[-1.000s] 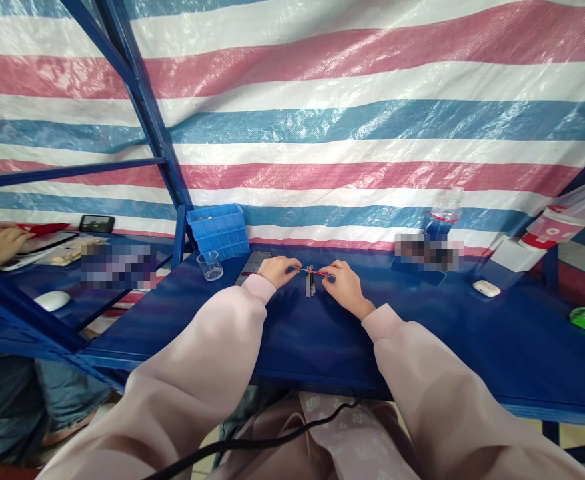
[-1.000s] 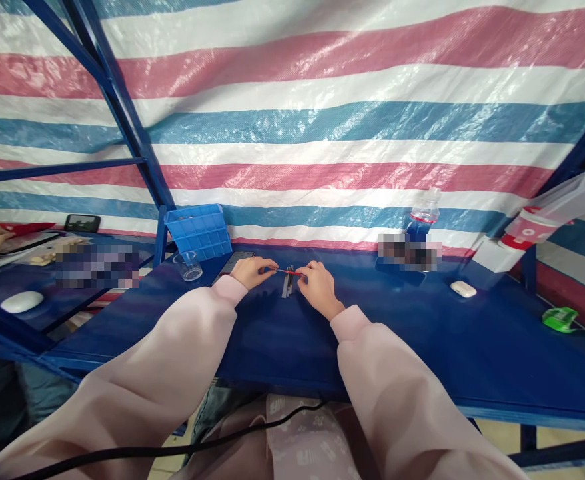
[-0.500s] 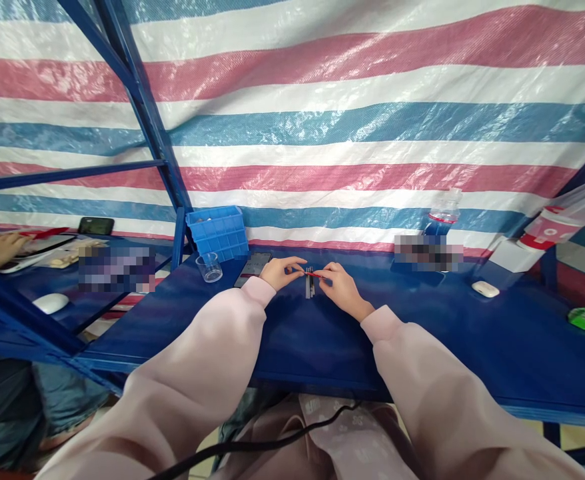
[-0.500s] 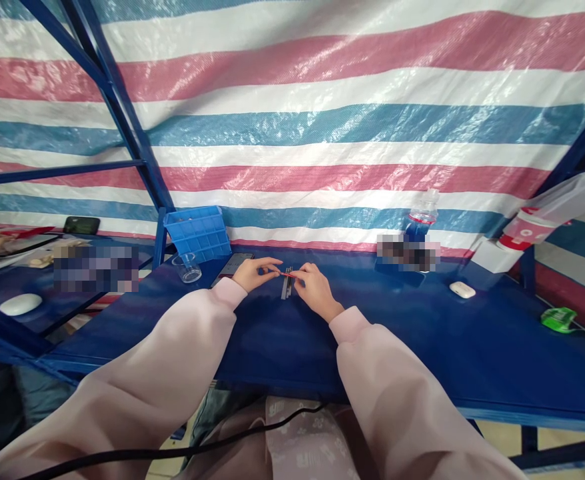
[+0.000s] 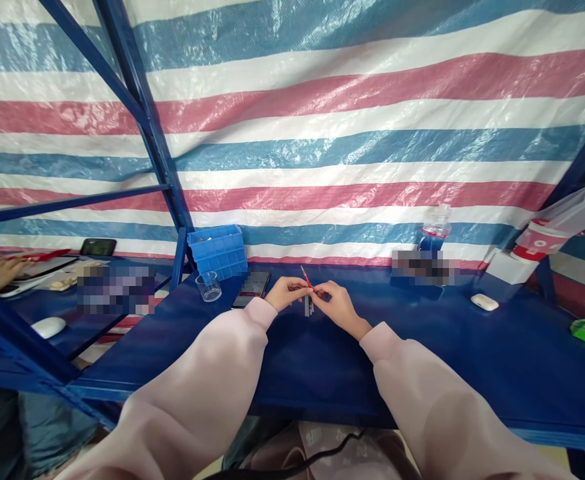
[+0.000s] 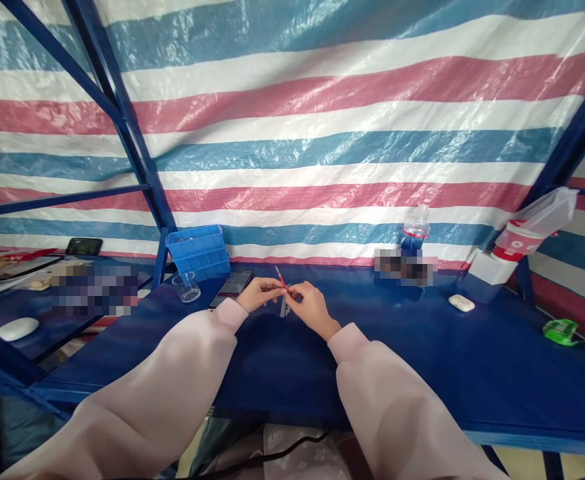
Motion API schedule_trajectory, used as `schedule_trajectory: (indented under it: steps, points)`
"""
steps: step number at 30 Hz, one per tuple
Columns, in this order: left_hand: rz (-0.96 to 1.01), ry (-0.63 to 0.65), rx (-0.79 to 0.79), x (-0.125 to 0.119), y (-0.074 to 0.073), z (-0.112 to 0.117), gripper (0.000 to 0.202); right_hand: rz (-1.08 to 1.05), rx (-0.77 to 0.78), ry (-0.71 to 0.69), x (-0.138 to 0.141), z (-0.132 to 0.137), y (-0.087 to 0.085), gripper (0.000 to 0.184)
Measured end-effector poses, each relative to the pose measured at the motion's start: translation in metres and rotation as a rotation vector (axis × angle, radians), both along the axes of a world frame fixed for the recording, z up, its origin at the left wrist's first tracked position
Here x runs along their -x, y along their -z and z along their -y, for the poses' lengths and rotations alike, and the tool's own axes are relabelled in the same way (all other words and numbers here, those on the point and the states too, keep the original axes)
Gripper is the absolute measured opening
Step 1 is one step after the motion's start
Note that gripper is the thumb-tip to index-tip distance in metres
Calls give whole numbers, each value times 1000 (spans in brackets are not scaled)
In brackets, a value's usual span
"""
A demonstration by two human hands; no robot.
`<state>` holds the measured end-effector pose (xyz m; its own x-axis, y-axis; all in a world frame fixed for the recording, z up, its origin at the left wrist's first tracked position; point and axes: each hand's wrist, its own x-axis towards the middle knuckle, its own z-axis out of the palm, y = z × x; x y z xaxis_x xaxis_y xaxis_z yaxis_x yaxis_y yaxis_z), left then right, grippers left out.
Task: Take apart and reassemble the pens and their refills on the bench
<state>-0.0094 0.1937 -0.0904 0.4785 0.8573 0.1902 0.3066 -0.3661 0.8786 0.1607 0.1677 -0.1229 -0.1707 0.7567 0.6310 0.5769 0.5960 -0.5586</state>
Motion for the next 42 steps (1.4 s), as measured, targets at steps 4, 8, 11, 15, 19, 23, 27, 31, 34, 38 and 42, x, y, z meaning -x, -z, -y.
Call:
schedule_trajectory:
  steps: [4,8,11,15,19,23,27,31,34,38,42]
  points:
    - [39,20,30,-2,0,0,38,3,24,-21,2,1,1,22]
    - [39,-29,62,1,-2,-3,36,43,54,7,2,2,-3,28]
    - [-79,-159,103,7,0,-9,30,127,135,81,3,0,-7,32]
    - [-411,-324,114,15,9,-19,24,286,341,218,8,-11,-8,18]
    - [-578,-359,26,17,15,-21,27,351,472,305,14,-23,-4,15]
    - [-665,-350,-1,13,14,-16,24,374,506,324,18,-26,-2,16]
    - [-673,-339,-9,11,13,-11,23,396,515,331,19,-24,-2,19]
    - [-694,-306,-37,13,11,-9,20,425,515,332,19,-23,-3,19]
    - [-836,-372,-179,18,6,-8,14,443,516,323,19,-20,-5,19]
    - [-1117,-435,-300,27,-4,-6,27,477,497,342,19,-15,-7,21]
    - [-1215,-466,-177,32,-11,-5,31,532,486,367,20,-14,-8,24]
